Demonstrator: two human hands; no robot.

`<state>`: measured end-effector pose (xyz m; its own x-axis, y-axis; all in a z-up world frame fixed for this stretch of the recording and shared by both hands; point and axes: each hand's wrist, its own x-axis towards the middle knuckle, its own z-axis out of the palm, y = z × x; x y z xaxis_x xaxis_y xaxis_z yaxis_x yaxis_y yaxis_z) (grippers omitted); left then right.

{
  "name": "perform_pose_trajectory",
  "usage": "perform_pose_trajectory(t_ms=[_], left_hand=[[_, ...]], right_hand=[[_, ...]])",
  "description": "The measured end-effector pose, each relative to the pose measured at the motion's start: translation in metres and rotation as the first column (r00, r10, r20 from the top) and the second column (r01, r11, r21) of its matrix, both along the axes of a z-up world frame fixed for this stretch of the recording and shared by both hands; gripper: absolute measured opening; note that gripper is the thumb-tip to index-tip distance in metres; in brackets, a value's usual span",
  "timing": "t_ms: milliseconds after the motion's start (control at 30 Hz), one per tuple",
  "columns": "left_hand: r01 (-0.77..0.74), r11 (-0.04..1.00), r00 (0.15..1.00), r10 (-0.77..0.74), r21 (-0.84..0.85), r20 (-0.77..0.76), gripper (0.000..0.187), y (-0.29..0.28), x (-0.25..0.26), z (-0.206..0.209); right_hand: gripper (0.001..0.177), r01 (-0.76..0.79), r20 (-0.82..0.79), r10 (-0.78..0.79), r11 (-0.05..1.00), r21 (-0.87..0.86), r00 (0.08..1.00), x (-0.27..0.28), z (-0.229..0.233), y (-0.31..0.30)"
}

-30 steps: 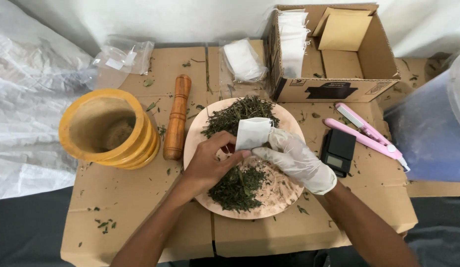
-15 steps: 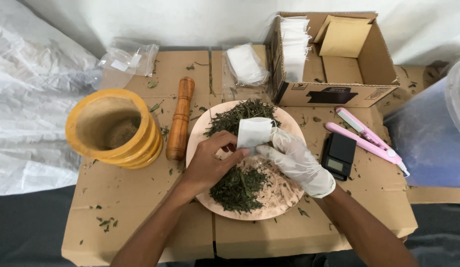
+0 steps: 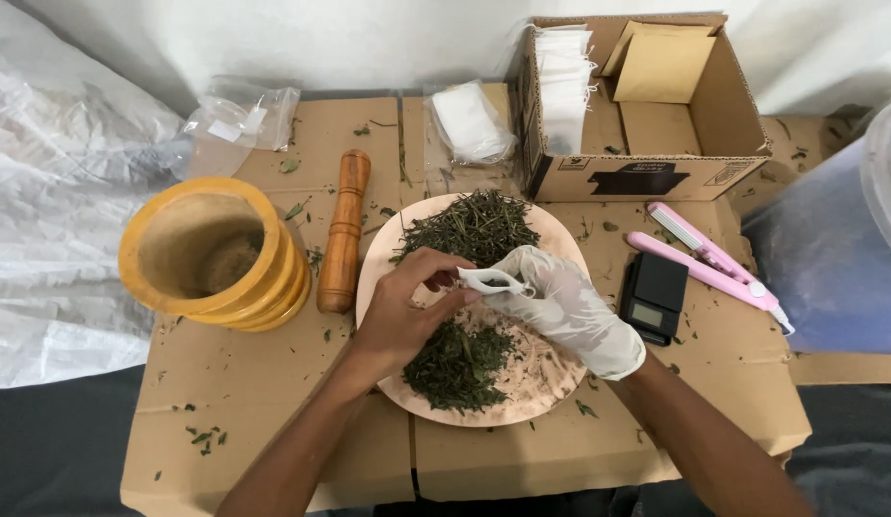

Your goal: Filling small tea bags with dried leaves using a scoop and weighing them on a digital scale for production.

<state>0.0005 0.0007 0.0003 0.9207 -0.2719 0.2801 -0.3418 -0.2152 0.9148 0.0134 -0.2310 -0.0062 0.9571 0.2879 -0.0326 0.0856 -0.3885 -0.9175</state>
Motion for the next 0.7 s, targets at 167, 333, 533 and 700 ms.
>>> perform_pose_trajectory(t_ms=[167, 333, 533, 700], left_hand=[[-0.031, 0.999, 0.999, 0.03, 0.041, 0.038, 0.015, 0.001, 0.003, -0.006], [-0.056, 0.998, 0.998, 0.054, 0.037, 0.041, 0.012, 0.0, 0.003, -0.019], [-0.032, 0.998, 0.999, 0.032, 0.052, 0.001, 0.014, -0.001, 0.002, -0.008], [0.018, 0.998, 1.0, -0.017, 0.055, -0.018, 0.012, -0.004, 0.0, -0.004]], right_hand=[[0.036, -0.026, -0.114, 0.032, 0.998, 0.057, 0.993, 0.003, 0.028, 0.007], [0.067, -0.089, -0.02, 0.088, 0.996, -0.024, 0.996, 0.003, 0.048, 0.016], [0.049, 0.18, -0.129, -0.175, 0.983, 0.03, 0.976, -0.006, 0.024, 0.018], [0.041, 0.104, -0.177, -0.086, 0.99, 0.098, 0.98, -0.001, -0.003, 0.004]])
